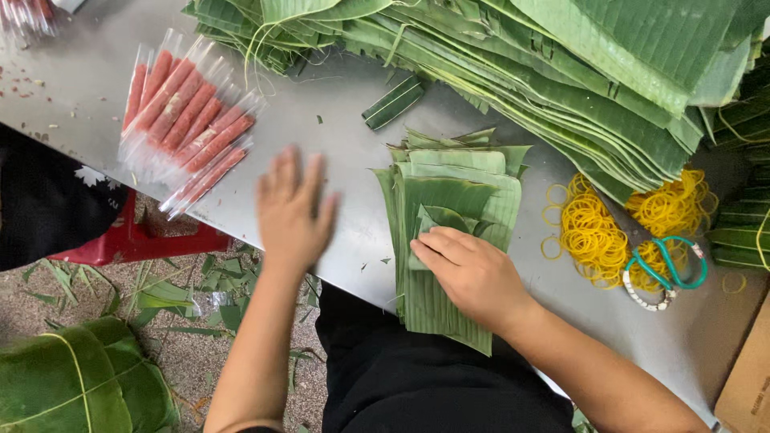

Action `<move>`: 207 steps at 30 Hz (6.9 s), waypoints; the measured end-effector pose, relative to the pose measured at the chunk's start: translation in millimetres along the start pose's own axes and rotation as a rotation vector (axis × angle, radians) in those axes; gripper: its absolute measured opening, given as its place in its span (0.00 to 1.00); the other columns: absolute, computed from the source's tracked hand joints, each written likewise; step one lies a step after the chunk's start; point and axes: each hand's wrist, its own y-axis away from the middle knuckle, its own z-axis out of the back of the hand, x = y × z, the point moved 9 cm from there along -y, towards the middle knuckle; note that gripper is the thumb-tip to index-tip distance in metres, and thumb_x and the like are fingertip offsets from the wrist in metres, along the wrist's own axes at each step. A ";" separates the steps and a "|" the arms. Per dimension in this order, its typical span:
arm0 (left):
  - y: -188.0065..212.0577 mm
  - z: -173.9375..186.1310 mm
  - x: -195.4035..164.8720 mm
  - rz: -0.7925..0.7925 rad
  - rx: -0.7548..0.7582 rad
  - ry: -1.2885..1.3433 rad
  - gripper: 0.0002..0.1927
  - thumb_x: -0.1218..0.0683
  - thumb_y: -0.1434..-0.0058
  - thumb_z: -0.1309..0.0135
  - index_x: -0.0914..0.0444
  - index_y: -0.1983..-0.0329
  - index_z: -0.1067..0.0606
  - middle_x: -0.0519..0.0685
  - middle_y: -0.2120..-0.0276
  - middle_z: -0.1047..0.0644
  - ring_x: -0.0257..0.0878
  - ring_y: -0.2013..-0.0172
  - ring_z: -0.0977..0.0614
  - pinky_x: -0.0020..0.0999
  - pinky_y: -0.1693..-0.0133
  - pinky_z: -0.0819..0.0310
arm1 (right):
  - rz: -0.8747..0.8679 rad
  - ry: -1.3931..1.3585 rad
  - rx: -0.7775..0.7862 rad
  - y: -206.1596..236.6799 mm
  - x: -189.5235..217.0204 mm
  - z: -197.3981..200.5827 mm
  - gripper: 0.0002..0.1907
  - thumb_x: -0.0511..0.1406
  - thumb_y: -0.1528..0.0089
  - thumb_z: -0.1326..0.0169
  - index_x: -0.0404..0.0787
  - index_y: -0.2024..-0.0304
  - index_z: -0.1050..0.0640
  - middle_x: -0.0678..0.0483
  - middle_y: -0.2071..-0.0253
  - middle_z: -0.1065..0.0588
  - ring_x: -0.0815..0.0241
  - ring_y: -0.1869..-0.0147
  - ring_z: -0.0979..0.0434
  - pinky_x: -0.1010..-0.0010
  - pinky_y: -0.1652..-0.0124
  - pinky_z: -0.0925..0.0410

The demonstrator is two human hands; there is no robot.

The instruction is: The person folds banana leaves, places a cylindrical pink food item inside, rolls the leaf into a tight cylinder, and secures it with a yellow rubber band. This is repeated multiple times, with finished bundles placed on the table.

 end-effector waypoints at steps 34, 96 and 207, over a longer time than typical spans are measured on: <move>1.3 147.3 55.0 0.164 -0.316 -0.281 0.35 0.40 0.30 0.35 0.65 0.29 0.28 0.60 0.55 0.19 0.59 0.59 0.20 0.49 0.58 0.27 | -0.004 0.037 0.075 -4.5 1.3 6.1 0.20 0.31 0.45 0.41 0.39 0.48 0.20 0.53 0.47 0.22 0.52 0.40 0.22 0.63 0.49 0.28; 55.0 9.3 -101.6 -0.133 0.169 0.723 0.12 0.54 0.33 0.44 0.65 0.71 0.24 0.50 0.74 0.25 0.46 0.69 0.23 0.41 0.62 0.28 | -0.616 -0.284 0.180 59.2 -65.4 1.4 0.19 0.40 0.35 0.44 0.36 0.78 0.23 0.51 0.79 0.31 0.54 0.75 0.30 0.65 0.72 0.36; -21.9 3.3 -163.2 -0.584 0.044 0.486 0.23 0.48 0.41 0.36 0.62 0.44 0.23 0.50 0.53 0.23 0.48 0.51 0.22 0.41 0.49 0.26 | -0.098 0.332 -0.040 2.5 -47.1 35.6 0.18 0.34 0.40 0.41 0.40 0.47 0.20 0.55 0.46 0.22 0.56 0.42 0.23 0.62 0.49 0.34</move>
